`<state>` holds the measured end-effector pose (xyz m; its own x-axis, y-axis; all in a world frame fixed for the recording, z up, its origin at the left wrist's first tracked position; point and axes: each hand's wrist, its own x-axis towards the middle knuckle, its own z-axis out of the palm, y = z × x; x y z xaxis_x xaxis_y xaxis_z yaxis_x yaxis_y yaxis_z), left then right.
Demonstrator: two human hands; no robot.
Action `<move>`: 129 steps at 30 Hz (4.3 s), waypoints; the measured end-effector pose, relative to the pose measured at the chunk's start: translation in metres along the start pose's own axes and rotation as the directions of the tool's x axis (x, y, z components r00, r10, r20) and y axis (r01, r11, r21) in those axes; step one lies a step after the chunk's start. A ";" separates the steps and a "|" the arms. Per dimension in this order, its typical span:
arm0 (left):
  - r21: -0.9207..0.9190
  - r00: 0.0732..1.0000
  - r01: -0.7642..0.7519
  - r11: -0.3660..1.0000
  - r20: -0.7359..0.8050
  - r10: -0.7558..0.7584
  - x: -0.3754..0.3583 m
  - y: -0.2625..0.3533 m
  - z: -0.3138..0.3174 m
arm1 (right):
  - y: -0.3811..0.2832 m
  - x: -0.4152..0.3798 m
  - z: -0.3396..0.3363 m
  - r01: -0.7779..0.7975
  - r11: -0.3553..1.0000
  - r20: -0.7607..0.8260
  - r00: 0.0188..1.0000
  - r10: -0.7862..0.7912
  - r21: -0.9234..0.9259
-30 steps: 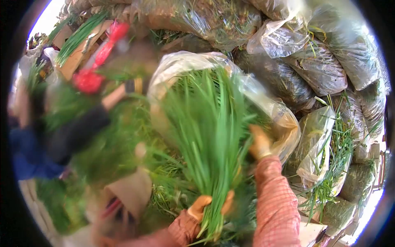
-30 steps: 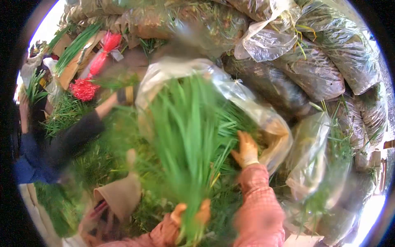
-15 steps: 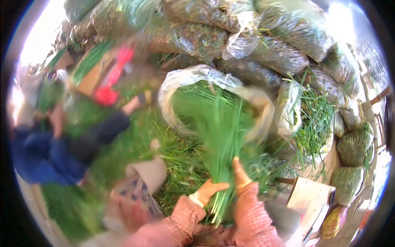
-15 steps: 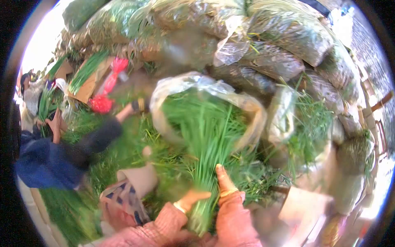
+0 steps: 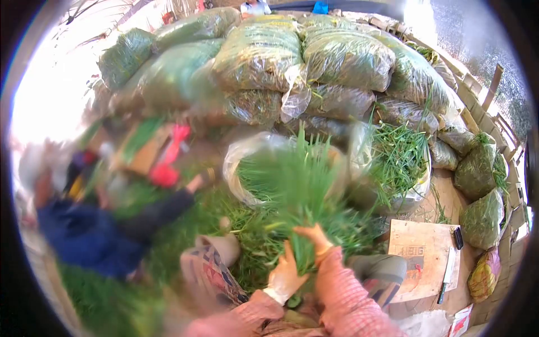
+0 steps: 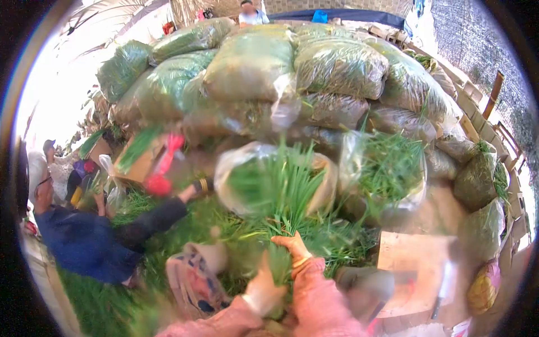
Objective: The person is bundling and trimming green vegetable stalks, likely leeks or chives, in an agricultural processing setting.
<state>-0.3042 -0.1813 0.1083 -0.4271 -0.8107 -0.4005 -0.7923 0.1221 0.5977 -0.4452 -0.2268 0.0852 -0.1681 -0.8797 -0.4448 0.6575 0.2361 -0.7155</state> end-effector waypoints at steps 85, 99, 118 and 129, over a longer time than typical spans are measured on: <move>0.018 0.300 -0.212 0.977 -0.950 0.082 -0.171 -0.127 -0.199 | 0.190 0.037 -0.156 0.108 0.439 -0.138 0.860 -0.492 -0.892; -0.513 0.520 -0.830 0.217 -0.575 0.631 -0.195 -0.072 -0.238 | 0.091 0.088 -0.299 0.239 0.280 0.059 0.847 -0.528 -0.930; -0.763 0.241 -0.591 0.260 0.140 0.960 -0.169 -0.067 -0.240 | 0.113 -0.076 0.013 0.638 0.429 0.716 0.697 0.029 -0.639; -0.674 0.371 -0.725 -0.139 -0.552 0.747 -0.218 -0.090 -0.281 | 0.112 -0.024 -0.155 0.167 -0.506 0.090 0.981 0.172 -0.847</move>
<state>-0.0176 -0.1768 0.3369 -0.5095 -0.5255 0.6814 0.7133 0.1848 0.6760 -0.4808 -0.1151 -0.0677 0.0145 -0.8596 -0.5107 -0.9822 0.0836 -0.1685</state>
